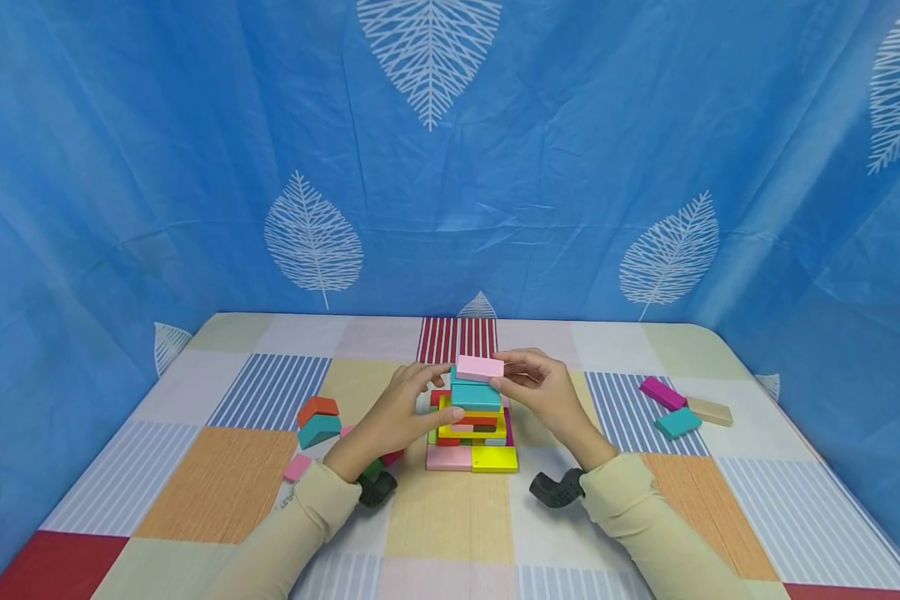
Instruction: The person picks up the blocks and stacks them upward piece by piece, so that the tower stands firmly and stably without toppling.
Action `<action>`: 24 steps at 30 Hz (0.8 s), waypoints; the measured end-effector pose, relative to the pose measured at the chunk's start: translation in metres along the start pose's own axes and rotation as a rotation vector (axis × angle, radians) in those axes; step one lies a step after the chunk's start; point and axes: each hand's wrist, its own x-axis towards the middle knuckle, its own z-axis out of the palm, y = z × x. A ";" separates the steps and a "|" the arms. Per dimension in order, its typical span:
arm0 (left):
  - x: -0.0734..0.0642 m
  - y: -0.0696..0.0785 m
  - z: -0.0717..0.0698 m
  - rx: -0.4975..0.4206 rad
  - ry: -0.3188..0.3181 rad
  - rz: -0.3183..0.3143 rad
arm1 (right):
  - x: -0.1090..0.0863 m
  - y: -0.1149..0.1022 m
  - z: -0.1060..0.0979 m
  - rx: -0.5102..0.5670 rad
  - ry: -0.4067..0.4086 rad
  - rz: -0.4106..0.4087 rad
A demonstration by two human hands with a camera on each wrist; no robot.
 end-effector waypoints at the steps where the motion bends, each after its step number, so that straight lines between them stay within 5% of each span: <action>1: 0.000 0.000 0.000 -0.001 -0.001 0.000 | 0.000 0.000 0.000 -0.009 -0.006 0.000; 24: 0.000 -0.001 0.000 -0.011 0.004 0.002 | 0.004 0.003 0.001 0.001 -0.097 -0.007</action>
